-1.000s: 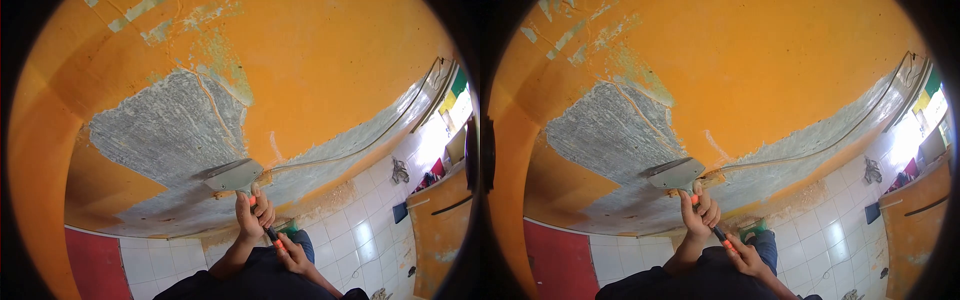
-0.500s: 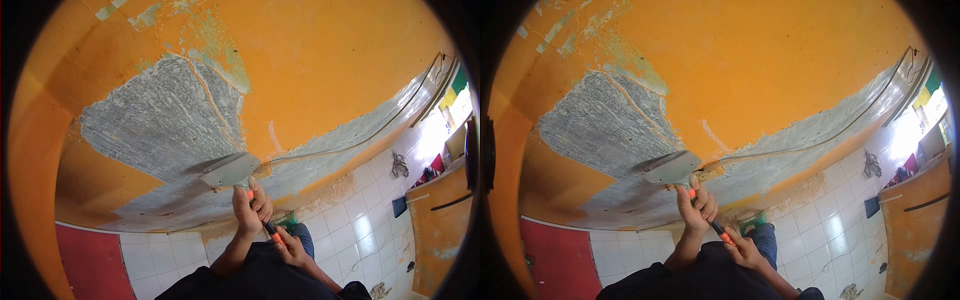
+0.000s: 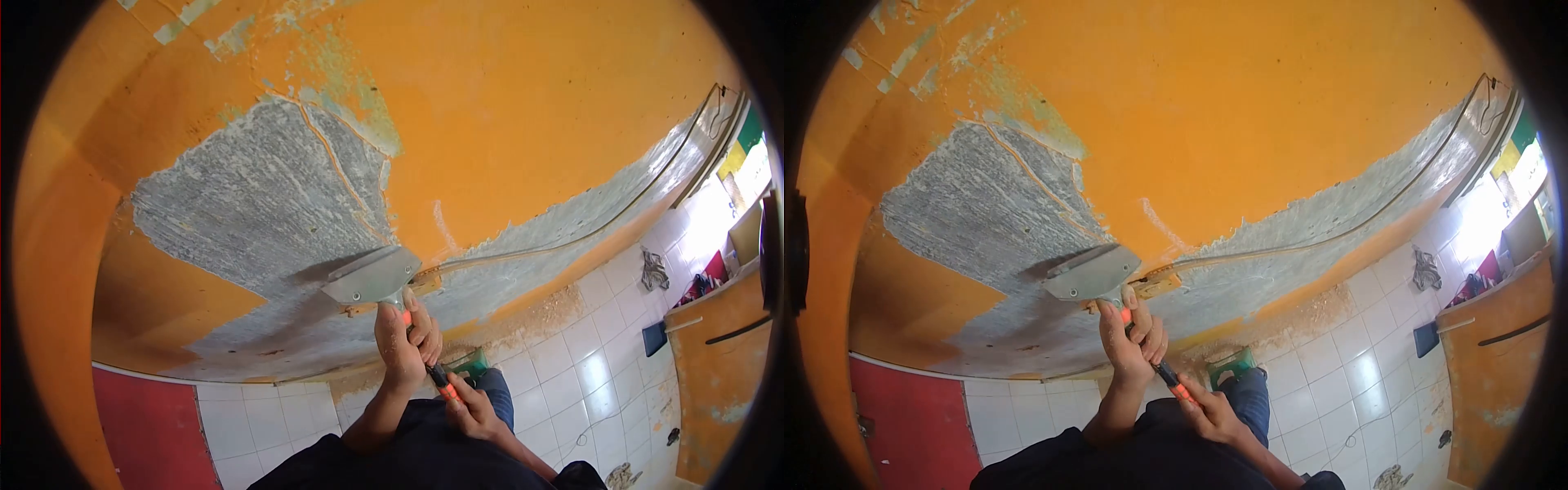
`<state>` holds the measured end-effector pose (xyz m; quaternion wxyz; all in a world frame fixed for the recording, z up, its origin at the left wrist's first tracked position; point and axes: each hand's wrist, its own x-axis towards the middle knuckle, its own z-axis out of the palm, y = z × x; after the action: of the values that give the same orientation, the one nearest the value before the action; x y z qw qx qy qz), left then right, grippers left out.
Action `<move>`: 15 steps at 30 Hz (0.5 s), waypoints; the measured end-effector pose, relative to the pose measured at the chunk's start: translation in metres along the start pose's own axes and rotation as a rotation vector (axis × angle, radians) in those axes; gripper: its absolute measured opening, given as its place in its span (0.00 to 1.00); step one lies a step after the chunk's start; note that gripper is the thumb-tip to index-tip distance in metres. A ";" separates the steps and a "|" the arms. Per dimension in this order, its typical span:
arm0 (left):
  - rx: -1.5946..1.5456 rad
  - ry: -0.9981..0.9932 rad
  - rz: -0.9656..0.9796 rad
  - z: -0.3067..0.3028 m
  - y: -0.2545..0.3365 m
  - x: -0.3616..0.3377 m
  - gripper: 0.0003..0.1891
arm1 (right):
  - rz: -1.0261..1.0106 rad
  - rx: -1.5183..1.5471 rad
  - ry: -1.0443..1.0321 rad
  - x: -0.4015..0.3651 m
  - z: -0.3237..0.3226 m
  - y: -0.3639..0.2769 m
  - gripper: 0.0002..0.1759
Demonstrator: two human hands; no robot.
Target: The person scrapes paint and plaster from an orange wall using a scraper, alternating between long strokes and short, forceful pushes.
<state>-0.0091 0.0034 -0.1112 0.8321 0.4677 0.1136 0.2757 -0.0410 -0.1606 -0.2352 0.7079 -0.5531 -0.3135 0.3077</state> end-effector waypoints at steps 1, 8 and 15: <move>0.000 0.009 -0.006 -0.002 -0.002 -0.004 0.22 | 0.010 0.003 -0.002 -0.005 0.003 0.000 0.28; -0.007 -0.023 -0.007 -0.002 0.004 -0.001 0.22 | 0.020 -0.017 0.034 -0.003 0.007 -0.009 0.28; -0.023 0.002 0.007 0.009 0.010 0.001 0.22 | 0.045 -0.057 0.017 0.000 0.002 -0.020 0.28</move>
<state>-0.0081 0.0018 -0.0977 0.8364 0.4580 0.1096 0.2805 -0.0407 -0.1635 -0.2156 0.6874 -0.5824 -0.3035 0.3100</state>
